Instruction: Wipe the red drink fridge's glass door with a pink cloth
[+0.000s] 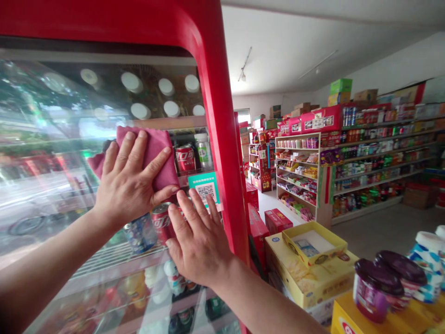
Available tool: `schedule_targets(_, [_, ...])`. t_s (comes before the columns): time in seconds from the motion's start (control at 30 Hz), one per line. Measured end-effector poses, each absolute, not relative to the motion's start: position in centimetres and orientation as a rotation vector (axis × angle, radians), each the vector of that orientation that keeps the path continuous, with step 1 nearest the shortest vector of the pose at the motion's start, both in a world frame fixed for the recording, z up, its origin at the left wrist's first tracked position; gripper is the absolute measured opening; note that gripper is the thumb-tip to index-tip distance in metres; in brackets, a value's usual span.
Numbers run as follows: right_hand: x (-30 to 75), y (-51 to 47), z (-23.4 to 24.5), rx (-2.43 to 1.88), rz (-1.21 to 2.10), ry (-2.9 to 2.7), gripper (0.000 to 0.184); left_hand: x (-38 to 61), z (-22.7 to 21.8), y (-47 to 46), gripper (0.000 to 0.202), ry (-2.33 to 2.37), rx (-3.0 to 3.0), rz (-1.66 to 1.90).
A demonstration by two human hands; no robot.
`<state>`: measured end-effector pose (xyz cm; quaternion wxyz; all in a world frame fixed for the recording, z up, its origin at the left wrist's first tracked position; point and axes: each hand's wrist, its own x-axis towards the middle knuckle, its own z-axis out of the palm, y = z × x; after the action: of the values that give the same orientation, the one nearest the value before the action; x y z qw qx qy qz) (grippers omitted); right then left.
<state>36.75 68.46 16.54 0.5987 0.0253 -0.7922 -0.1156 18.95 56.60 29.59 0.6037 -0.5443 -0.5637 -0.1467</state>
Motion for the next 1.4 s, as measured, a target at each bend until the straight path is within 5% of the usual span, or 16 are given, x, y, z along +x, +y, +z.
schedule_targets(0.27, [37.5,68.0,16.4,0.035,-0.28,-1.811,0.057,18.7,28.6,55.6,0.088,-1.332,-1.212,-0.416])
schedule_targets(0.6, [37.3,66.2,14.9,-0.087,-0.207,-1.794,0.063,19.2,24.3,56.6,0.104,-1.37,-1.221,-0.301])
schedule_targets(1.4, [30.3,58.3,14.2,-0.176,-0.072,-1.693,0.065,12.8,23.7,47.9,0.104,-1.356,-1.243,-0.259])
